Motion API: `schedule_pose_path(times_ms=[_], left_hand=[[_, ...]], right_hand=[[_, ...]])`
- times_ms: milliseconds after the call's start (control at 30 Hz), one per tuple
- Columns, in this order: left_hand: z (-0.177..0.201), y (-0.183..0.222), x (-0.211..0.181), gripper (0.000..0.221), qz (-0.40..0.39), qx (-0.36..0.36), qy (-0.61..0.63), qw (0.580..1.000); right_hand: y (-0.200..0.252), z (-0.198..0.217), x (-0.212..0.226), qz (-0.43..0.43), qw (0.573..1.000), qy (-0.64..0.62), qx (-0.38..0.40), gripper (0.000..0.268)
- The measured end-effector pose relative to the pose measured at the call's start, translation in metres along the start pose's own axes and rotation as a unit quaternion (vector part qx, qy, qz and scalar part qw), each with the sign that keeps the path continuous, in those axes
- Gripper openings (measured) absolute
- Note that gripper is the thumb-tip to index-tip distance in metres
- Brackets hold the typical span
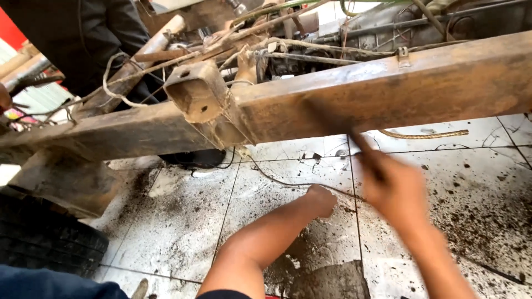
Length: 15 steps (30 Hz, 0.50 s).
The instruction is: The person scrapes dirt and rust from a vehicle chassis using a wire brush and a scraper.
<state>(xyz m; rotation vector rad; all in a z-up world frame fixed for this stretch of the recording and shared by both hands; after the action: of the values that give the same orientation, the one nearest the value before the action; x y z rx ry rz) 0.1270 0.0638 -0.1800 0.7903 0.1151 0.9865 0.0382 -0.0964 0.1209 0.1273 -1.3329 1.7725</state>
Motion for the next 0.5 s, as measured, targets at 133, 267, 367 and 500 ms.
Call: schedule_pose_path(times_ms=[133,267,367,500], left_hand=[[0.021,0.016,-0.003,0.045,0.0,-0.025,0.025,0.999],[0.017,0.014,0.002,0.046,0.002,-0.005,-0.021,1.0],[0.021,0.011,-0.005,0.043,0.006,0.0,-0.007,1.0],[0.033,0.002,-0.021,0.043,-0.01,-0.024,-0.014,1.0]], right_hand=[[0.027,0.07,-0.109,-0.008,0.974,-0.055,-0.221,0.042],[0.006,0.021,-0.068,-0.203,0.956,-0.033,-0.208,0.041],[-0.007,-0.009,0.031,-0.026,0.99,-0.002,-0.141,0.012],[-0.029,-0.015,0.08,0.003,0.999,-0.038,0.039,0.052]])
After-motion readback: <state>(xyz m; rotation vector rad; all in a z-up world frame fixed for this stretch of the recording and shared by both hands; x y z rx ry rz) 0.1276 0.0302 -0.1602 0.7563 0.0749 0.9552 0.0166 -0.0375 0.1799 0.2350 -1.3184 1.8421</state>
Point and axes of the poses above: each hand's wrist, its own y-axis away from the middle knuckle, its own z-axis out of the back of the hand, x = y × z, the point moved 9 cm from there along -y, towards the middle knuckle
